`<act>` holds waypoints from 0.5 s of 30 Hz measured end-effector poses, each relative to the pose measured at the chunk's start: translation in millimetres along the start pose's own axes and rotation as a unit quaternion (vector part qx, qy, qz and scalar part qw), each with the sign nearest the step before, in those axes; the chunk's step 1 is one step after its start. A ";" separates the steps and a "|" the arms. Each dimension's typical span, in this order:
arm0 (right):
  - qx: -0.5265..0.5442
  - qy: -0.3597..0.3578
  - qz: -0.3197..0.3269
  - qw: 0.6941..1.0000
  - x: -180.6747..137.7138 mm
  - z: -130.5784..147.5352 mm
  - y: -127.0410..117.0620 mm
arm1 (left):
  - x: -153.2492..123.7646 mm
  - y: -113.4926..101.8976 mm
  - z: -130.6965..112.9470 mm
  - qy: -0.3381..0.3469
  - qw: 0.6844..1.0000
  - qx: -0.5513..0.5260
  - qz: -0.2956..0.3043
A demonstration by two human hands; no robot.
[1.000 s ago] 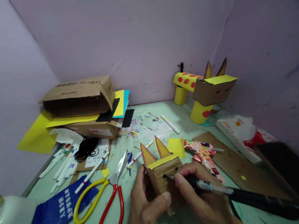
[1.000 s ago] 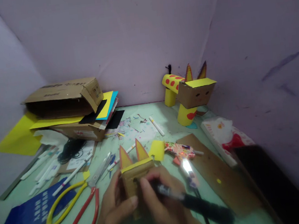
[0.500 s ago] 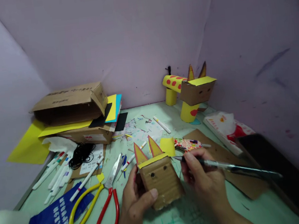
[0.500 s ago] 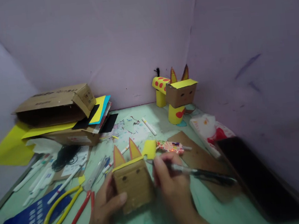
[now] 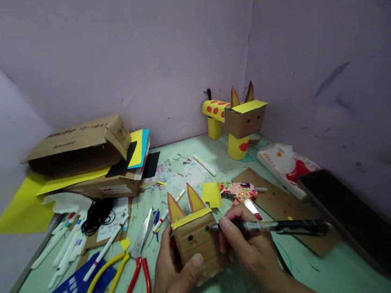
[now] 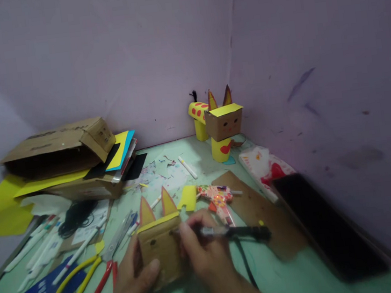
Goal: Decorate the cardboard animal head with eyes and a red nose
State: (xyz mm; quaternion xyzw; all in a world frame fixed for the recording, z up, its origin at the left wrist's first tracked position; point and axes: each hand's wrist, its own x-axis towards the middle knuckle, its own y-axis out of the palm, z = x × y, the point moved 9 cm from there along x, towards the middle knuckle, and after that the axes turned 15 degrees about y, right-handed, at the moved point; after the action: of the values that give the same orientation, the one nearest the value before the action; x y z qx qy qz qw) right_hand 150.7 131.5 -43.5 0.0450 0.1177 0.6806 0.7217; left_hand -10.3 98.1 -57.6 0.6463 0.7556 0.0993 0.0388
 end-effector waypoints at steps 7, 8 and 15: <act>0.003 0.014 -0.022 1.000 -2.1 -1.9 -0.3 | 1.8 1.5 -4.5 -0.011 0.999 0.052 -0.011; -0.007 0.010 -0.026 1.000 -2.1 -1.1 -1.3 | 1.8 1.1 -4.3 -0.010 0.998 0.057 -0.013; -0.076 -0.028 0.000 0.997 -2.6 3.7 0.4 | -0.3 -1.1 -7.5 0.011 0.997 0.078 -0.020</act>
State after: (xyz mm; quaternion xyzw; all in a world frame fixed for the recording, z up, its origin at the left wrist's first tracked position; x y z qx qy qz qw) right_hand 151.1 129.3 -39.6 0.0088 0.0456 0.6859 0.7262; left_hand -12.7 96.9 -50.6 0.6306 0.7745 0.0461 -0.0182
